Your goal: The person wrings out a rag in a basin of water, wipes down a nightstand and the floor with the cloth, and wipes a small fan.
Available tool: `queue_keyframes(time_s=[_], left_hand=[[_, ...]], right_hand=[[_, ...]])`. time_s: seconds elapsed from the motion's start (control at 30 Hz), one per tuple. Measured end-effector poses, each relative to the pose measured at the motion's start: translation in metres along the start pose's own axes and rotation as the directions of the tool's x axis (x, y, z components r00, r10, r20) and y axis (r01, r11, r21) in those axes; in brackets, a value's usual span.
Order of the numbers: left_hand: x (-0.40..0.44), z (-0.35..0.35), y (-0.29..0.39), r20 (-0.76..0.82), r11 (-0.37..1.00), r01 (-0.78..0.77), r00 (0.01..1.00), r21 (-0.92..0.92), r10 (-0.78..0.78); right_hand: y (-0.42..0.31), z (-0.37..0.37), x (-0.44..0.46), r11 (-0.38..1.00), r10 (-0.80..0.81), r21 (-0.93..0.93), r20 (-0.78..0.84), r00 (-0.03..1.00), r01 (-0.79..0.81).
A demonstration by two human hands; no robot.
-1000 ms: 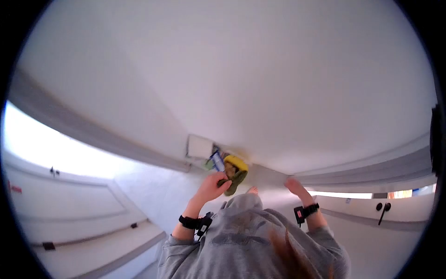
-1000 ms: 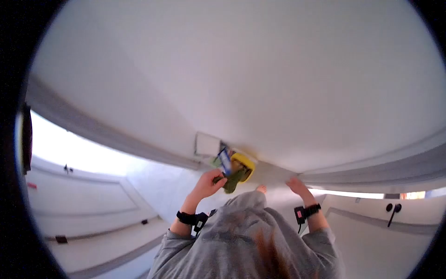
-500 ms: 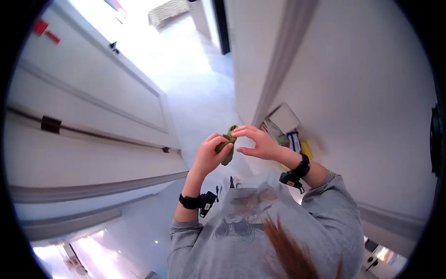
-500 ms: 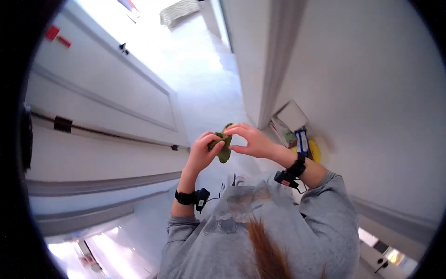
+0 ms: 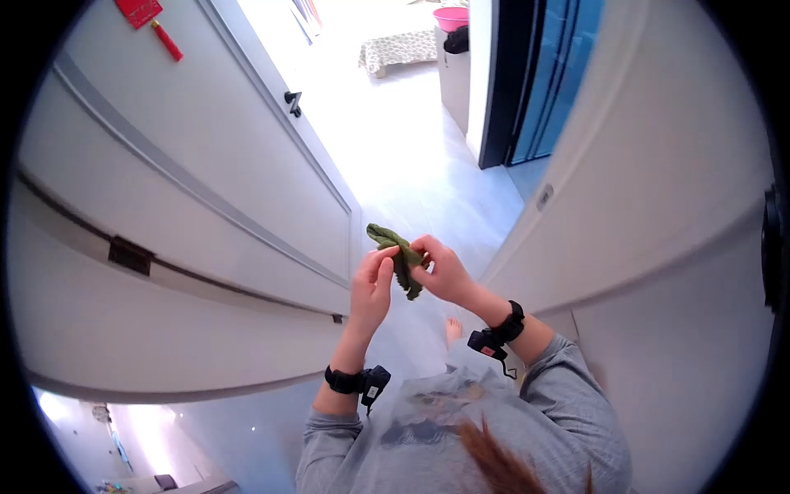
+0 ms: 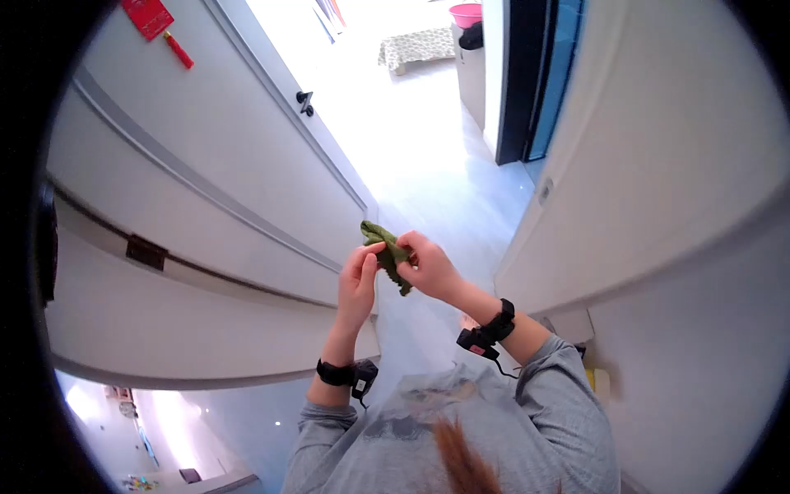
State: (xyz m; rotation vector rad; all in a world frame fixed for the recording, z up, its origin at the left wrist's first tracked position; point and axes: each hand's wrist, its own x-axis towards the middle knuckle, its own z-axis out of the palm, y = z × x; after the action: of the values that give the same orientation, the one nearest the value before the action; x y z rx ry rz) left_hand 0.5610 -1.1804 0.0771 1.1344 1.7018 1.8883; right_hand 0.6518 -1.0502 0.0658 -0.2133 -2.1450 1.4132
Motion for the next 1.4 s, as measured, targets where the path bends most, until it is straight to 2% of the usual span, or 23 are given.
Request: queue_keyframes(time_s=[0.07,0.13,0.17,0.23,0.27,0.33,0.37,0.43,0.5,0.57,0.63,0.7,0.73,0.83,0.9,0.97,1.03,1.13,1.2,1.27,1.3,1.33,1.4], left_hand=[[0.032,-0.01,0.002,-0.038,0.999,0.05,0.998,-0.019,-0.051],[0.054,-0.022,0.009,-0.333,0.923,0.362,0.893,0.129,-0.303],[0.075,-0.037,-0.001,-0.333,0.924,0.36,0.893,0.129,-0.302],[0.096,-0.062,-0.024,-0.438,0.954,0.156,0.898,0.255,-0.03],[0.104,-0.071,-0.029,-0.437,0.954,0.158,0.899,0.255,-0.032],[0.128,-0.074,-0.027,-0.508,0.954,0.05,0.854,0.295,0.112],[0.144,-0.086,-0.033,-0.512,0.957,0.053,0.853,0.286,0.106],[0.173,-0.1,-0.038,-0.486,0.968,0.173,0.872,0.18,-0.065],[0.212,-0.113,-0.056,-0.487,0.973,0.167,0.87,0.161,-0.069],[0.23,-0.114,-0.06,-0.458,0.984,0.094,0.889,0.153,-0.013],[0.268,-0.129,-0.076,-0.406,0.983,0.113,0.913,0.147,-0.044],[0.317,-0.141,-0.086,-0.338,0.982,0.132,0.938,0.132,-0.08],[0.34,-0.143,-0.089,-0.307,0.987,0.127,0.947,0.099,-0.092],[0.372,-0.135,-0.093,-0.239,0.997,0.029,0.971,0.072,-0.011],[0.406,-0.132,-0.099,-0.196,0.999,-0.011,0.98,0.052,0.021],[0.445,-0.13,-0.106,-0.159,0.991,0.046,0.987,0.122,-0.026],[0.474,-0.121,-0.108,-0.174,0.97,0.085,0.984,0.226,-0.046],[0.538,-0.117,-0.13,-0.142,0.982,0.092,0.987,0.167,-0.068],[0.575,-0.112,-0.144,-0.12,0.982,0.112,0.988,0.15,-0.095],[0.595,-0.101,-0.159,-0.079,0.998,0.059,0.995,0.014,-0.058],[0.611,-0.1,-0.163,-0.082,0.998,0.059,0.995,0.019,-0.057],[0.627,-0.099,-0.167,-0.074,0.995,0.091,0.993,0.026,-0.089],[0.657,-0.101,-0.176,-0.068,0.99,0.136,0.989,0.044,-0.133]], right_hand=[[0.013,-0.011,0.033,1.0,0.001,0.031,0.036,0.999,-0.003],[0.025,-0.028,0.056,0.949,0.217,0.228,0.024,0.976,-0.217],[0.035,-0.036,0.078,0.95,0.215,0.228,0.024,0.976,-0.215],[0.051,-0.051,0.107,0.93,0.218,0.314,-0.046,0.975,-0.193],[0.052,-0.059,0.118,0.924,0.223,0.34,-0.105,0.969,-0.175],[0.068,-0.082,0.142,0.939,0.186,0.325,-0.219,0.958,-0.108],[0.079,-0.084,0.163,0.939,0.19,0.332,-0.286,0.939,-0.089],[0.097,-0.091,0.192,0.953,0.178,0.288,-0.284,0.942,-0.093],[0.111,-0.092,0.225,0.964,0.181,0.241,-0.28,0.943,-0.114],[0.103,-0.105,0.232,0.963,0.182,0.242,-0.26,0.948,-0.118],[0.1,-0.112,0.266,0.963,0.177,0.246,-0.278,0.944,-0.108],[0.097,-0.124,0.301,0.957,0.266,0.167,-0.168,0.949,-0.239],[0.096,-0.129,0.318,0.934,0.331,0.188,-0.138,0.933,-0.304],[0.089,-0.152,0.328,0.916,0.35,0.241,-0.091,0.932,-0.32],[0.096,-0.157,0.348,0.916,0.352,0.252,-0.126,0.927,-0.314],[0.096,-0.164,0.376,0.904,0.345,0.346,-0.246,0.906,-0.25],[0.112,-0.181,0.387,0.918,0.338,0.289,-0.21,0.918,-0.272],[0.147,-0.195,0.432,0.938,0.33,0.196,-0.256,0.908,-0.286],[0.157,-0.201,0.46,0.948,0.318,0.152,-0.387,0.866,-0.28],[0.17,-0.209,0.47,0.953,0.298,0.176,-0.415,0.86,-0.246],[0.175,-0.215,0.484,0.956,0.287,0.194,-0.439,0.852,-0.221],[0.178,-0.219,0.498,0.925,0.371,0.245,-0.427,0.824,-0.29],[0.196,-0.231,0.529,0.927,0.369,0.226,-0.403,0.838,-0.3]])
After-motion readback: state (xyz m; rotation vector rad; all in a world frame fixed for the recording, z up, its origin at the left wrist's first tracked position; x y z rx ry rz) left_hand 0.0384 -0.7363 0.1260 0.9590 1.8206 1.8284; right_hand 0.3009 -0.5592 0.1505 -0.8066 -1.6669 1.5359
